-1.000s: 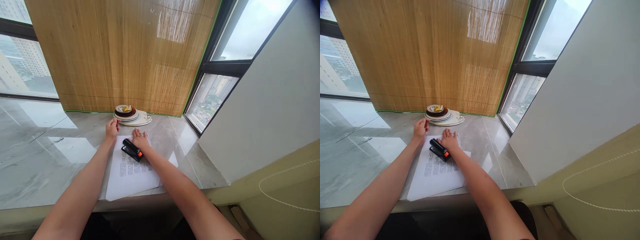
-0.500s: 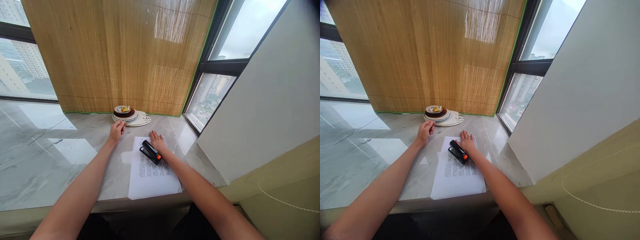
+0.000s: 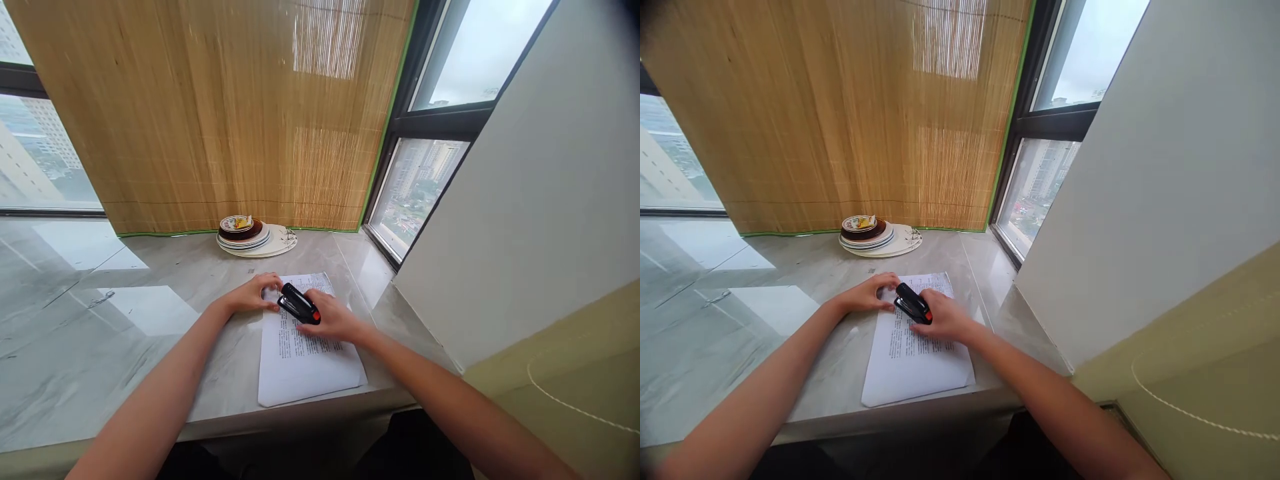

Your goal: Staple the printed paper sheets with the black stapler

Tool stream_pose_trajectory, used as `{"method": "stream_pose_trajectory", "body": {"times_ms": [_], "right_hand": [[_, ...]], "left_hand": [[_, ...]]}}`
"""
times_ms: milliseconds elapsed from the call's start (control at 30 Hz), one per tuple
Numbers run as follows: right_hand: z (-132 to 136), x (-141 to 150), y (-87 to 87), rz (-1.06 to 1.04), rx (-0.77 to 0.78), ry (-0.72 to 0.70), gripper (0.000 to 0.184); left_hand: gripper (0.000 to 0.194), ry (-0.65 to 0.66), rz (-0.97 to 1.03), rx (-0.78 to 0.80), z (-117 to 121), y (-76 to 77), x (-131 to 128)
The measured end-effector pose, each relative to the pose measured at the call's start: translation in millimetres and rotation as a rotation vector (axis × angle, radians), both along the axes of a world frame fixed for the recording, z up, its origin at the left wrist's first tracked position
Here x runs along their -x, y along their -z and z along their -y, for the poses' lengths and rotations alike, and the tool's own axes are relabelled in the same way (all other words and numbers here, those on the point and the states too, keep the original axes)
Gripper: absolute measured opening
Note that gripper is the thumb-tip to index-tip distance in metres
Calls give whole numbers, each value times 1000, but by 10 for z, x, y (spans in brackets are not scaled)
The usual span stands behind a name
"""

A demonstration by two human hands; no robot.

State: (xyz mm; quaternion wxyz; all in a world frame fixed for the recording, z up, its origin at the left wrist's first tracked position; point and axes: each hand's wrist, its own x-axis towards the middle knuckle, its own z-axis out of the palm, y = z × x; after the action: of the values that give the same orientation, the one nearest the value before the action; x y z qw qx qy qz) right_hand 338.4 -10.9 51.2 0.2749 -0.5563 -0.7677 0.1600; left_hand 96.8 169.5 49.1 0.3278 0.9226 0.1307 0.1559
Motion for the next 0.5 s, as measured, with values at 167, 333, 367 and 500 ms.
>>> {"method": "stream_pose_trajectory", "body": {"times_ms": [167, 333, 367, 500], "right_hand": [[-239, -91, -140, -26, -40, 0, 14], [-648, -428, -298, -220, -56, -59, 19], [-687, -467, -272, -242, -64, -63, 20], [-720, -516, -80, -263, -91, -98, 21]], "left_hand": [[61, -62, -60, -31, -22, 55, 30], [70, -78, -87, 1, -13, 51, 34], [71, -79, -87, 10, -8, 43, 32], [66, -67, -69, 54, 5, 12, 22]]}}
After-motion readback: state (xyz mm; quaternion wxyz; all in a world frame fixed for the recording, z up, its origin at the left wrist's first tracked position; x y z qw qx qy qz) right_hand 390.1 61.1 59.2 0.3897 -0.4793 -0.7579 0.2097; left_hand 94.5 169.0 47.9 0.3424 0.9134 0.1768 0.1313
